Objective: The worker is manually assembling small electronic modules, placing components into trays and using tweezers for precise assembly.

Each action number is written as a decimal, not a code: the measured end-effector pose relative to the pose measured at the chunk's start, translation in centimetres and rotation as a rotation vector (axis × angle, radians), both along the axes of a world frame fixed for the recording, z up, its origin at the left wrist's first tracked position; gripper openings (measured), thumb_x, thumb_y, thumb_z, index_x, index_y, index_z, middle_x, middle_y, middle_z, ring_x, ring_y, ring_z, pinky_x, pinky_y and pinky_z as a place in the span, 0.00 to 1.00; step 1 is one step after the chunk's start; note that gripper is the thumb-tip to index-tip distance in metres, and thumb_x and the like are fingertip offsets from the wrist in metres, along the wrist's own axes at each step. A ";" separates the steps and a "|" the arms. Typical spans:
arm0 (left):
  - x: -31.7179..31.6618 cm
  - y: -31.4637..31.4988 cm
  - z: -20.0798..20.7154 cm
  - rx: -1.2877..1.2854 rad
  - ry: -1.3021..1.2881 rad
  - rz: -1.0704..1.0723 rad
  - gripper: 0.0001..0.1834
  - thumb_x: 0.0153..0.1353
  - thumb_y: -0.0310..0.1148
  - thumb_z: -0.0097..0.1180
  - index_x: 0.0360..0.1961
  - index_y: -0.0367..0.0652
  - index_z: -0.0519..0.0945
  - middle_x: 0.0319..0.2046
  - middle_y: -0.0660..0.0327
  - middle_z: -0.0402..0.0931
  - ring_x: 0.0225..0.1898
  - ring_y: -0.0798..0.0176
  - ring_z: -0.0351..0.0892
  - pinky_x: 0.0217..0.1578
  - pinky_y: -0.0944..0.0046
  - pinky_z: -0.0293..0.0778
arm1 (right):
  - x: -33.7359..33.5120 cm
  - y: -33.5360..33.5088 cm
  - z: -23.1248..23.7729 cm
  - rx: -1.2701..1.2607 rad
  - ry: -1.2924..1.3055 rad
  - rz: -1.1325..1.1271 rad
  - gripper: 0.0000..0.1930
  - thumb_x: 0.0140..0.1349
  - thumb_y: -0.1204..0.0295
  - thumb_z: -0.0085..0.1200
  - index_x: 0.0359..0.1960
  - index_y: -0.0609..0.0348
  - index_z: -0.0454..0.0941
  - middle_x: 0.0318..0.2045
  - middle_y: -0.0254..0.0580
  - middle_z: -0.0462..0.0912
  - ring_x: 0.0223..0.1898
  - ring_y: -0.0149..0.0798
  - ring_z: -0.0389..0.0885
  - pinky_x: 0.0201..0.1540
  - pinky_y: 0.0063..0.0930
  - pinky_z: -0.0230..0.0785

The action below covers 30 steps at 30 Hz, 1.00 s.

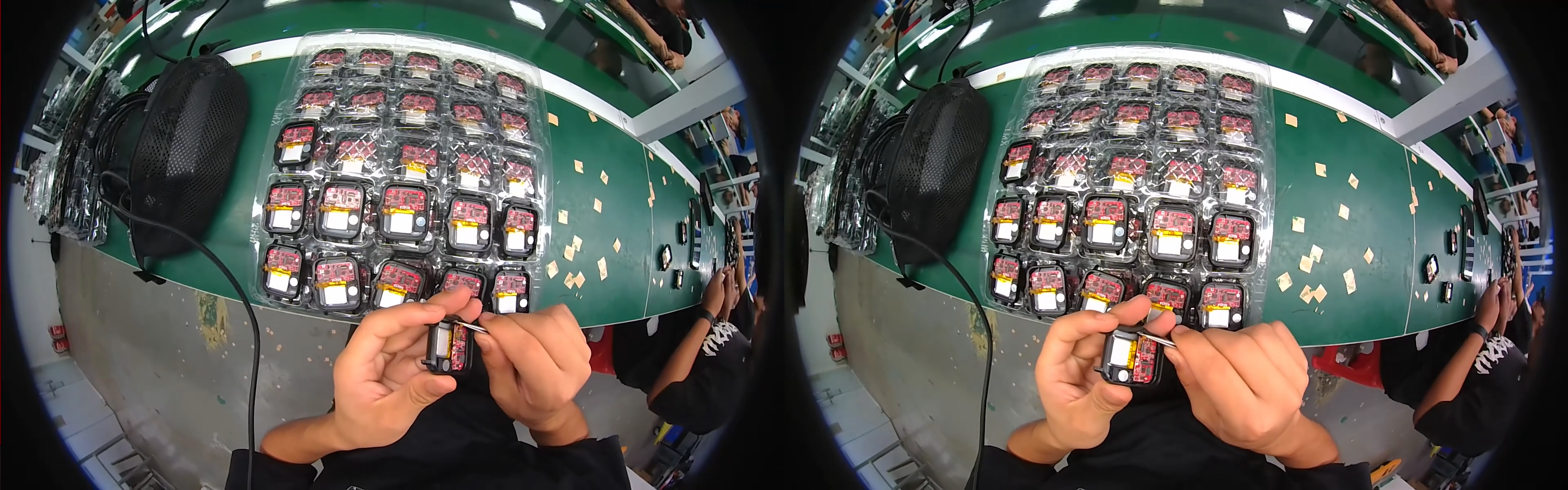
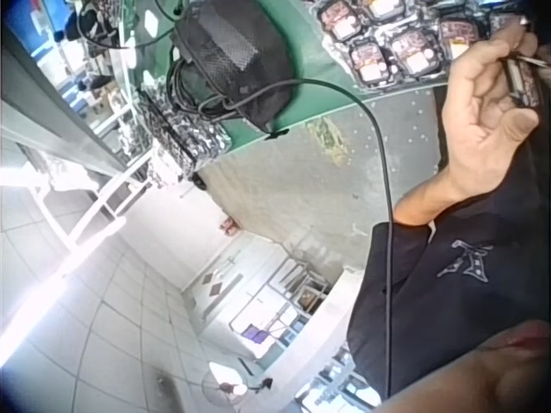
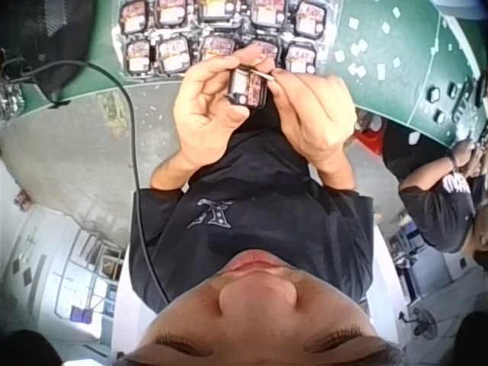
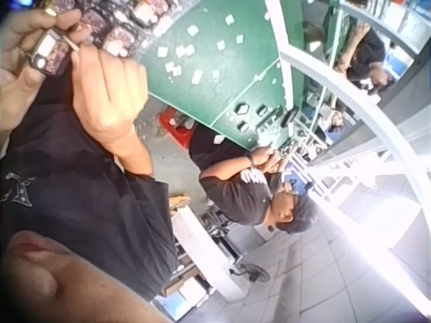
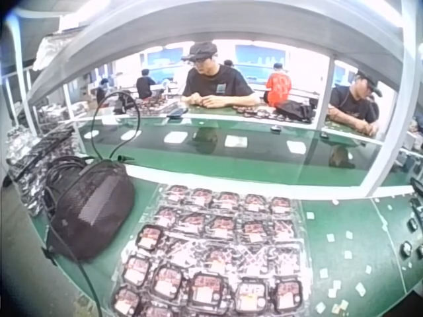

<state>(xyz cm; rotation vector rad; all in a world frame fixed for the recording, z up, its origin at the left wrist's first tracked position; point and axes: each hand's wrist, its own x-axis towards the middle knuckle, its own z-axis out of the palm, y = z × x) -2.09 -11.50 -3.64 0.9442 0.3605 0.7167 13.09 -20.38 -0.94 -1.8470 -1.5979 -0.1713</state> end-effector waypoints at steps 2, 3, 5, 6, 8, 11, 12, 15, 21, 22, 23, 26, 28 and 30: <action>0.0 0.0 -0.2 0.007 0.000 0.008 0.33 0.64 0.37 0.66 0.61 0.31 0.63 0.64 0.35 0.67 0.63 0.38 0.74 0.65 0.45 0.69 | 0.0 0.1 -0.2 0.001 0.019 0.007 0.11 0.49 0.75 0.71 0.35 0.59 0.86 0.26 0.33 0.80 0.23 0.35 0.74 0.25 0.30 0.62; -0.1 0.0 -0.2 0.005 0.001 0.008 0.33 0.64 0.37 0.66 0.61 0.31 0.63 0.64 0.35 0.67 0.63 0.38 0.74 0.65 0.45 0.69 | 0.1 0.1 -0.3 0.002 0.038 0.013 0.11 0.49 0.75 0.71 0.35 0.59 0.86 0.27 0.33 0.80 0.23 0.35 0.74 0.25 0.30 0.62; -0.1 0.2 -0.3 0.030 0.018 -0.009 0.33 0.64 0.37 0.66 0.61 0.31 0.63 0.65 0.35 0.66 0.63 0.38 0.73 0.65 0.44 0.69 | 0.1 0.1 -0.3 -0.004 0.055 0.020 0.11 0.48 0.75 0.71 0.35 0.60 0.86 0.27 0.33 0.80 0.23 0.35 0.74 0.25 0.30 0.62; -0.1 0.2 -0.2 0.029 0.018 -0.011 0.33 0.64 0.37 0.66 0.61 0.31 0.63 0.65 0.35 0.66 0.63 0.38 0.73 0.65 0.44 0.69 | 0.2 0.1 -0.3 -0.008 0.072 0.027 0.12 0.48 0.76 0.71 0.36 0.60 0.86 0.27 0.34 0.81 0.23 0.35 0.74 0.25 0.30 0.62; -0.1 0.2 -0.1 0.004 0.013 -0.011 0.33 0.64 0.36 0.66 0.61 0.31 0.63 0.65 0.34 0.66 0.63 0.38 0.73 0.65 0.44 0.69 | 0.2 0.1 -0.2 -0.015 0.090 0.028 0.12 0.48 0.76 0.71 0.36 0.60 0.86 0.27 0.34 0.81 0.22 0.36 0.74 0.25 0.30 0.63; -0.1 0.2 -0.1 0.001 0.007 -0.006 0.33 0.64 0.36 0.66 0.61 0.31 0.63 0.65 0.34 0.66 0.63 0.38 0.73 0.65 0.44 0.69 | 0.2 0.1 -0.1 -0.019 0.118 0.030 0.12 0.48 0.76 0.71 0.36 0.60 0.86 0.27 0.34 0.81 0.22 0.36 0.74 0.25 0.30 0.63; -0.1 0.2 -0.1 0.000 0.007 -0.005 0.33 0.64 0.36 0.66 0.61 0.31 0.63 0.65 0.34 0.66 0.63 0.38 0.73 0.65 0.44 0.69 | 0.2 0.1 -0.1 -0.016 0.127 0.029 0.12 0.48 0.76 0.71 0.36 0.60 0.86 0.27 0.34 0.81 0.22 0.36 0.74 0.25 0.30 0.63; -0.1 0.2 -0.2 0.008 0.006 -0.016 0.33 0.64 0.36 0.66 0.61 0.31 0.63 0.65 0.34 0.66 0.63 0.38 0.73 0.65 0.44 0.69 | 0.4 0.1 0.0 -0.032 0.120 0.045 0.12 0.48 0.76 0.71 0.36 0.60 0.86 0.27 0.34 0.81 0.22 0.36 0.74 0.25 0.30 0.63; -0.2 0.3 -0.5 0.099 -0.004 -0.037 0.32 0.63 0.33 0.66 0.61 0.31 0.64 0.64 0.34 0.66 0.63 0.37 0.73 0.65 0.43 0.69 | 0.2 -0.2 -0.2 -0.023 0.092 0.022 0.12 0.48 0.75 0.71 0.36 0.59 0.86 0.26 0.33 0.80 0.22 0.35 0.73 0.24 0.30 0.62; -0.1 0.2 -0.5 0.082 -0.011 -0.034 0.32 0.63 0.31 0.66 0.61 0.30 0.64 0.64 0.34 0.67 0.63 0.37 0.73 0.65 0.43 0.69 | 0.2 -0.1 -0.3 -0.023 0.092 0.021 0.12 0.48 0.75 0.71 0.36 0.59 0.86 0.26 0.33 0.80 0.22 0.35 0.73 0.24 0.30 0.62; 0.0 0.1 -0.5 0.065 -0.018 -0.030 0.31 0.63 0.30 0.66 0.61 0.30 0.64 0.64 0.34 0.67 0.63 0.37 0.73 0.65 0.43 0.69 | 0.2 -0.1 -0.3 -0.017 0.075 0.013 0.12 0.48 0.75 0.71 0.36 0.59 0.86 0.26 0.33 0.80 0.22 0.35 0.73 0.24 0.30 0.62; -0.1 0.1 -0.1 0.041 0.003 -0.029 0.31 0.63 0.29 0.66 0.61 0.29 0.64 0.64 0.34 0.67 0.63 0.37 0.73 0.65 0.43 0.69 | 0.1 -0.1 -0.3 -0.010 0.053 0.008 0.12 0.48 0.75 0.71 0.36 0.59 0.86 0.27 0.32 0.80 0.22 0.35 0.73 0.24 0.30 0.62; -0.1 0.1 -0.1 0.030 0.010 -0.022 0.32 0.63 0.30 0.66 0.61 0.29 0.64 0.64 0.33 0.67 0.63 0.38 0.73 0.65 0.43 0.69 | 0.2 -0.1 -0.4 -0.011 0.049 0.010 0.12 0.48 0.75 0.71 0.36 0.59 0.86 0.27 0.32 0.80 0.22 0.34 0.73 0.24 0.30 0.62; -0.2 0.3 -0.3 0.020 0.016 -0.015 0.32 0.63 0.30 0.66 0.62 0.29 0.64 0.64 0.33 0.66 0.63 0.38 0.73 0.65 0.44 0.69 | 0.4 0.0 -0.5 -0.024 0.011 0.024 0.12 0.48 0.75 0.71 0.36 0.60 0.86 0.27 0.32 0.80 0.22 0.34 0.73 0.24 0.29 0.61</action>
